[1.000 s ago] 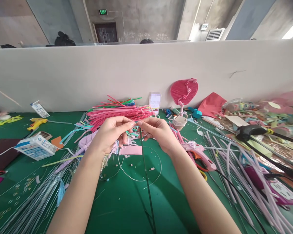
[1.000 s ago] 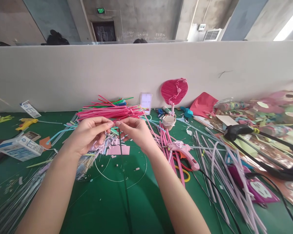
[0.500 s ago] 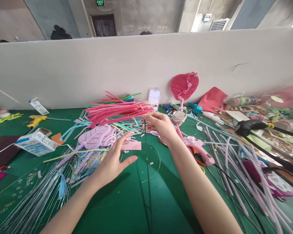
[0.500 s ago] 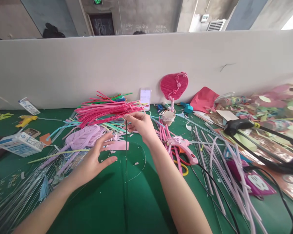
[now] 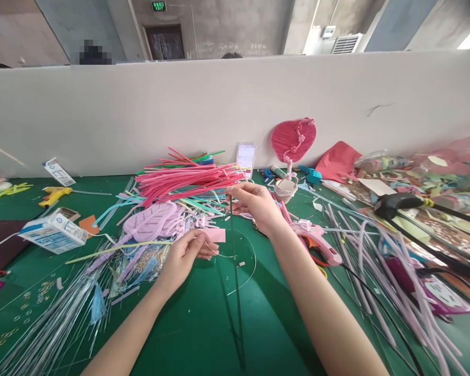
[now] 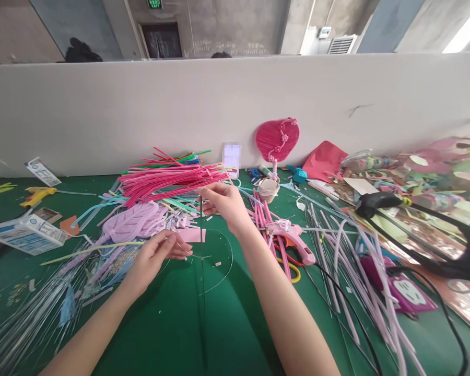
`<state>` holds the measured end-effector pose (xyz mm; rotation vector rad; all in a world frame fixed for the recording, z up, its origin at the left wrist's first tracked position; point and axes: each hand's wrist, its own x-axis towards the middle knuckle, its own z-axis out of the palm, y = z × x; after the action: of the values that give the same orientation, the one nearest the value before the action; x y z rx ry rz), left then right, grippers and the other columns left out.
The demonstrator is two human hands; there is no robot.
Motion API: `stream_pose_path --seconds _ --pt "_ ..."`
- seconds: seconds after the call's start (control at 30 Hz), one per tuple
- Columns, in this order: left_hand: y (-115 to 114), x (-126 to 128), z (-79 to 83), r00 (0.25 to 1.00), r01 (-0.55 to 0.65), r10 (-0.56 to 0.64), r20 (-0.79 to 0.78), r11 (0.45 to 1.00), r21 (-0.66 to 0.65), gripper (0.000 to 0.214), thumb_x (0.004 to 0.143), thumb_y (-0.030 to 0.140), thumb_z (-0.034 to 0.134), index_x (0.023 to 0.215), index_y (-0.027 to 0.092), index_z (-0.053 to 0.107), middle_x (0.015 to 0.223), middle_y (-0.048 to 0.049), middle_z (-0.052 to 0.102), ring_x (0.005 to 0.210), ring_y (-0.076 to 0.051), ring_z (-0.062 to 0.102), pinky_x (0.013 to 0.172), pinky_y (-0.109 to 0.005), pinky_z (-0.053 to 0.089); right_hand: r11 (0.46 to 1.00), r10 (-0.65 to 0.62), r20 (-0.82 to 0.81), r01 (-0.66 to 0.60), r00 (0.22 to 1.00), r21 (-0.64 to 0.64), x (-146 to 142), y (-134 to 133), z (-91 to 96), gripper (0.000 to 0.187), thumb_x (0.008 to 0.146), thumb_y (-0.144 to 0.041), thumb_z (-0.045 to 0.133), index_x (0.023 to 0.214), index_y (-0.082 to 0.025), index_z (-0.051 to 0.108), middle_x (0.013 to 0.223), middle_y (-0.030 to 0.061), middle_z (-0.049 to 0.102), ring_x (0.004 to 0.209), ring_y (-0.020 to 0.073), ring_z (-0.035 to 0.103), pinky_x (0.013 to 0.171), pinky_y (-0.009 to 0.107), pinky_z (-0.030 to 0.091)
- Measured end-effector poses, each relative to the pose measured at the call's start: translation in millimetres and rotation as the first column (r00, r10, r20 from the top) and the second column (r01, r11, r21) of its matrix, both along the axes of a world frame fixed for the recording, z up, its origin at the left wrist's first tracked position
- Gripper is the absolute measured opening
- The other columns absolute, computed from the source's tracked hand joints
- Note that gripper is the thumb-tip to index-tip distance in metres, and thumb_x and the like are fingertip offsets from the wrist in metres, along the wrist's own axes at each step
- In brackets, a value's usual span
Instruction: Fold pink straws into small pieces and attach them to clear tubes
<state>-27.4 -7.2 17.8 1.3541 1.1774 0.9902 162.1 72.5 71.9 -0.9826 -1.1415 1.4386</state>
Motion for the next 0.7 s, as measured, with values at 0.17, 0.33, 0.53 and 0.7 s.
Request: stream_pose_path --seconds 0.17,0.33,0.53,0.7 --pt "-4 -6 5.9 0.997 -0.078 0.079 0.020 0.996 -0.031 0.035 0.089 0.051 0.051 0.094 0.017 0.056 0.077 -0.0039 0.071 0.061 -0.019 0.071 0.058 -0.028 0.055 1.000 -0.012 0.065 0.014 0.998 -0.019 1 5 -6.3 0.015 0.071 -0.031 0.070 0.072 -0.017 0.065 0.067 -0.0025 0.066 0.052 0.0089 0.064 0.047 0.017 0.051" --pt "-7 -8 10.6 0.994 -0.076 0.080 0.072 0.995 -0.063 0.034 0.089 0.050 0.053 0.096 0.016 0.057 0.076 -0.0033 0.071 0.060 -0.019 0.071 0.056 -0.027 0.055 0.997 -0.022 0.071 0.027 0.997 -0.069 -2 5 -9.5 0.010 0.075 -0.027 0.068 0.074 -0.017 0.065 0.068 -0.0021 0.067 0.051 0.0088 0.064 0.049 0.017 0.053" --pt "-8 -11 11.6 0.987 -0.107 0.115 0.111 0.991 -0.074 0.034 0.089 0.048 0.054 0.097 0.015 0.058 0.075 -0.0033 0.070 0.058 -0.018 0.070 0.054 -0.025 0.054 0.995 -0.004 0.073 0.011 0.997 -0.095 -2 5 -10.9 0.008 0.078 -0.025 0.066 0.074 -0.018 0.065 0.074 -0.0008 0.070 0.052 0.0081 0.065 0.048 0.016 0.053" --pt "-6 -15 12.1 0.985 -0.129 0.135 0.109 0.990 -0.061 0.032 0.089 0.047 0.054 0.098 0.016 0.057 0.077 -0.0035 0.071 0.057 -0.017 0.070 0.054 -0.025 0.055 0.995 0.007 0.076 0.001 0.997 -0.103 -4 5 -11.5 0.009 0.078 -0.025 0.066 0.074 -0.018 0.064 0.073 -0.0014 0.068 0.052 0.0076 0.065 0.047 0.015 0.052"
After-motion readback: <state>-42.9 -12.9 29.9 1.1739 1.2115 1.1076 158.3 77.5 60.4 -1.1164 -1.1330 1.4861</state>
